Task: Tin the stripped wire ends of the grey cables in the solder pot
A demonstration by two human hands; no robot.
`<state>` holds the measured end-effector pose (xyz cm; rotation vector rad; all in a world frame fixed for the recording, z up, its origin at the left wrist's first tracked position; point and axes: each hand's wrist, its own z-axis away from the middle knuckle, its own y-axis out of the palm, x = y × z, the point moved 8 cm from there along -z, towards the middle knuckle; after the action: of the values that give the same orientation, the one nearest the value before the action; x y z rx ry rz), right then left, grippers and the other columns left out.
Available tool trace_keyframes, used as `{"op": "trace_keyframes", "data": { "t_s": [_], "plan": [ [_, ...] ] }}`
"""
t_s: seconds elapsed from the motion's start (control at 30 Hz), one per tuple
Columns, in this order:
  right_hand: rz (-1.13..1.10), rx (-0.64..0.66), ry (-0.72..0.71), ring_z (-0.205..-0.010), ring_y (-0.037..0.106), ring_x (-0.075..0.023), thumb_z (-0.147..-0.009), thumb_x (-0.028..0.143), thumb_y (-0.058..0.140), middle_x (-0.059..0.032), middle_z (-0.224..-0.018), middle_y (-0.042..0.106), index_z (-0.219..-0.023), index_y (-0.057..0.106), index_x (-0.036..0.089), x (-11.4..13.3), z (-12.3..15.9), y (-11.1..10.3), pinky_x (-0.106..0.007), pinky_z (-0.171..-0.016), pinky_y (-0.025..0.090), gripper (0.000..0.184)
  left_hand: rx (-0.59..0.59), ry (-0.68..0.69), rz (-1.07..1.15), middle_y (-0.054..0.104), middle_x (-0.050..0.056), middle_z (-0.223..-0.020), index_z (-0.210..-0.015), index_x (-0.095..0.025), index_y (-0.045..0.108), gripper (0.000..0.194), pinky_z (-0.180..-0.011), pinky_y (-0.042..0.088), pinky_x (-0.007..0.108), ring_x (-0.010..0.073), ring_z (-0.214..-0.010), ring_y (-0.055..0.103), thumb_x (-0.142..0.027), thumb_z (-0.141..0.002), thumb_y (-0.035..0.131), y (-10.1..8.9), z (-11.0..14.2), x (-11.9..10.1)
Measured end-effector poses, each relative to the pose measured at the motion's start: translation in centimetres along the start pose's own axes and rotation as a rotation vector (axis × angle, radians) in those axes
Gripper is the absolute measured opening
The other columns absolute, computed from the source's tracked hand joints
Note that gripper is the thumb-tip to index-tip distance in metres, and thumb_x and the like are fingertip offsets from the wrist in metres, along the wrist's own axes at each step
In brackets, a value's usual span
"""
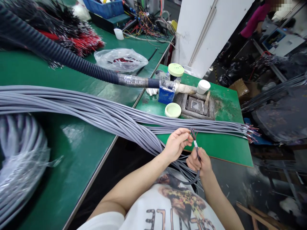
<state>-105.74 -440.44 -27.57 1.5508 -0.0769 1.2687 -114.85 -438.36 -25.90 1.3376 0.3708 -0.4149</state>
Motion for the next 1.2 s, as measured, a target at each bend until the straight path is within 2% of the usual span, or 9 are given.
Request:
{"op": "trace_keyframes", "data": {
  "t_s": [0.37, 0.53, 0.63, 0.77, 0.83, 0.9, 0.97, 1.03, 1.2],
  "plan": [
    [0.006, 0.004, 0.011, -0.026, 0.016, -0.0027, -0.088, 0.043, 0.055, 0.0126, -0.033, 0.022, -0.068, 0.064, 0.016, -0.1, 0.1, 0.2, -0.015, -0.031, 0.031, 0.034, 0.039, -0.087, -0.187, 0.064, 0.000, -0.060, -0.070, -0.011, 0.063, 0.027, -0.046, 0.036, 0.017, 0.0042, -0.046, 0.049, -0.027, -0.058, 0.082, 0.5, -0.6, -0.9],
    [0.008, 0.006, 0.009, -0.026, 0.016, -0.0028, -0.088, 0.044, 0.055, 0.0127, -0.033, 0.021, -0.067, 0.063, 0.017, -0.3, 0.2, 0.1, -0.015, -0.031, 0.030, 0.036, 0.114, -0.052, -0.258, 0.063, 0.001, -0.060, -0.068, -0.010, 0.064, 0.025, -0.045, 0.030, 0.017, 0.0036, -0.045, 0.044, -0.027, -0.060, 0.080, 0.9, -1.1, -1.3],
    [-0.014, 0.011, -0.006, -0.026, 0.015, -0.0030, -0.089, 0.044, 0.053, 0.0127, -0.033, 0.020, -0.067, 0.063, 0.018, -0.2, 0.2, 0.1, -0.015, -0.030, 0.030, 0.036, 0.089, -0.046, -0.210, 0.062, 0.001, -0.060, -0.070, -0.011, 0.062, 0.024, -0.046, 0.032, 0.018, 0.0045, -0.047, 0.046, -0.028, -0.064, 0.078, 0.5, -1.1, -0.4],
    [-0.054, 0.001, -0.005, -0.025, 0.013, -0.0030, -0.091, 0.044, 0.050, 0.0127, -0.033, 0.019, -0.067, 0.061, 0.019, -0.4, 0.1, 0.2, -0.014, -0.030, 0.028, 0.037, -0.021, -0.053, -0.033, 0.061, -0.001, -0.061, -0.072, -0.014, 0.056, 0.020, -0.052, 0.038, 0.018, 0.0063, -0.051, 0.051, -0.027, -0.070, 0.072, -0.6, -0.6, 1.9],
    [-0.077, -0.001, -0.007, -0.025, 0.012, -0.0029, -0.092, 0.043, 0.049, 0.0127, -0.033, 0.019, -0.067, 0.061, 0.019, -0.4, 0.2, 0.3, -0.013, -0.030, 0.028, 0.036, -0.064, 0.047, -0.051, 0.061, -0.002, -0.063, -0.074, -0.015, 0.056, 0.017, -0.055, 0.040, 0.019, 0.0073, -0.054, 0.053, -0.026, -0.073, 0.069, -1.0, -0.2, 1.8],
    [-0.075, -0.013, -0.004, -0.026, 0.012, -0.0029, -0.092, 0.042, 0.049, 0.0127, -0.033, 0.019, -0.068, 0.062, 0.019, -0.6, 0.4, 0.2, -0.013, -0.030, 0.027, 0.036, -0.073, 0.238, -0.187, 0.062, 0.000, -0.068, -0.076, -0.016, 0.058, 0.014, -0.057, 0.041, 0.021, 0.0085, -0.059, 0.054, -0.025, -0.074, 0.069, -1.0, 0.3, 0.4],
    [-0.044, -0.036, 0.012, -0.026, 0.012, -0.0030, -0.091, 0.043, 0.051, 0.0128, -0.033, 0.019, -0.067, 0.061, 0.019, -0.8, 0.5, 0.1, -0.014, -0.030, 0.028, 0.036, -0.044, 0.439, -0.350, 0.062, 0.001, -0.072, -0.076, -0.016, 0.060, 0.012, -0.061, 0.043, 0.022, 0.0100, -0.064, 0.055, -0.025, -0.076, 0.068, -0.4, 0.9, -1.5],
    [-0.004, -0.061, 0.027, -0.026, 0.013, -0.0031, -0.089, 0.046, 0.054, 0.0132, -0.032, 0.020, -0.066, 0.061, 0.018, -0.9, 0.4, 0.0, -0.015, -0.030, 0.029, 0.036, -0.008, 0.555, -0.460, 0.060, 0.002, -0.074, -0.076, -0.016, 0.061, 0.010, -0.064, 0.043, 0.023, 0.0112, -0.068, 0.055, -0.025, -0.078, 0.067, 0.2, 1.4, -2.7],
    [0.052, -0.099, 0.027, -0.026, 0.013, -0.0029, -0.085, 0.048, 0.058, 0.0133, -0.031, 0.022, -0.066, 0.060, 0.018, -0.8, 0.0, 0.4, -0.016, -0.031, 0.029, 0.036, -0.024, 0.510, -0.556, 0.059, 0.002, -0.074, -0.079, -0.016, 0.063, 0.013, -0.065, 0.044, 0.023, 0.0113, -0.068, 0.054, -0.028, -0.079, 0.065, 0.2, 1.1, -3.4]
  ]
}}
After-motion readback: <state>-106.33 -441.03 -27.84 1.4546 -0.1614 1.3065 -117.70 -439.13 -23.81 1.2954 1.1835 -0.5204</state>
